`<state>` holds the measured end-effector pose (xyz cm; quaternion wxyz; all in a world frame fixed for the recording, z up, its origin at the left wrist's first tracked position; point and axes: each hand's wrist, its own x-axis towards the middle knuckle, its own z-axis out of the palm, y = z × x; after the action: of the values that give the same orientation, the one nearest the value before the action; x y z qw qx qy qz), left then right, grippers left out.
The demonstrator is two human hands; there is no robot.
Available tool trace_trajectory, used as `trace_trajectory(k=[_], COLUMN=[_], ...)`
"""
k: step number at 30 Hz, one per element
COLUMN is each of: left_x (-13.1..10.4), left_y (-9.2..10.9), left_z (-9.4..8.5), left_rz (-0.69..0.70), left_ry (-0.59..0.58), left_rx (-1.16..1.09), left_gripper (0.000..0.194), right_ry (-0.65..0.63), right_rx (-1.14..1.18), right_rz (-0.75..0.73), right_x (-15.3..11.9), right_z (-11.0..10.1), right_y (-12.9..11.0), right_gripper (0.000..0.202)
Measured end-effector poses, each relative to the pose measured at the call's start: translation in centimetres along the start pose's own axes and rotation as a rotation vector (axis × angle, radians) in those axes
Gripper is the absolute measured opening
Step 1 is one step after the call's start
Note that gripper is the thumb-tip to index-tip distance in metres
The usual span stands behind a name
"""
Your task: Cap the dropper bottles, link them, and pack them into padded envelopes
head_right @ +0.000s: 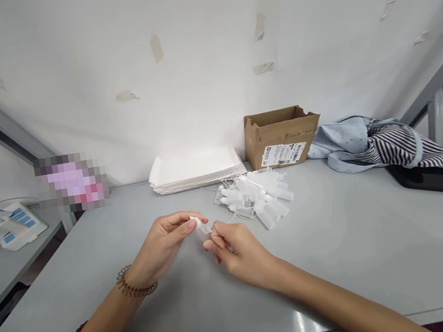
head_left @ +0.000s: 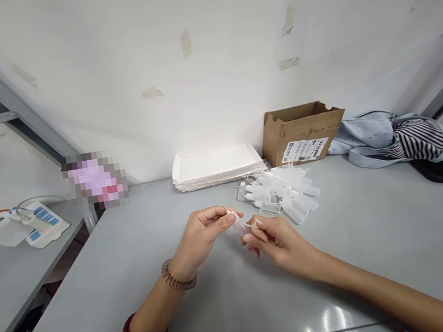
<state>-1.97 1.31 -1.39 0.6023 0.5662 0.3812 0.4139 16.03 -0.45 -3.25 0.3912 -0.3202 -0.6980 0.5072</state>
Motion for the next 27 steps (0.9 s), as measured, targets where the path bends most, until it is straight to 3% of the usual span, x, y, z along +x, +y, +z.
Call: trace_trajectory(k=[4,7,13,16,18,20,24,25,27], left_x=[-0.4,-0.7,-1.1,-1.1,-0.9,-0.5,0.1,0.2,0.3], left_y=[0.9,1.2,1.4,1.3,1.0,0.5,-0.1,-0.2,-0.2], left_z=[0.1,0.1,0.1,0.3,0.2,0.1,-0.4,-0.5,-0.5], left_rz=[0.037,0.082,0.081,0.071,0.063,0.036,-0.073,-0.086,-0.099], left_ry=[-0.106,-0.152,-0.287,-0.285,-0.178,-0.016,0.212,0.228,0.229], left_rx=[-0.049,-0.077,-0.109,-0.113,-0.116,-0.091,-0.027,-0.032,-0.057], left_gripper=[0.019,0.018,0.021,0.022,0.022,0.027,0.035,0.035,0.035], right_ry=[-0.202,-0.322,-0.543,-0.542,-0.418,-0.212,0.243,0.286,0.234], right_rx=[0.715,0.995,1.104,1.031,0.890,0.623,-0.316,-0.590,-1.047], right_rz=[0.220,0.324,0.315,0.293,0.247,0.185,-0.003,-0.064,-0.081], right_x=[0.3,0.2,-0.1,0.1,0.3,0.7,1.9,2.5,3.9], right_z=[-0.1,0.0,0.2,-0.2,-1.0,-2.4,-5.9,-6.7,-7.8], right_y=[-0.7,-0.6,0.1,-0.2,-0.9,-1.7,-2.9,-3.0,-2.9], right_gripper=[0.044,0.045,0.042,0.042,0.043,0.044,0.038,0.036,0.028])
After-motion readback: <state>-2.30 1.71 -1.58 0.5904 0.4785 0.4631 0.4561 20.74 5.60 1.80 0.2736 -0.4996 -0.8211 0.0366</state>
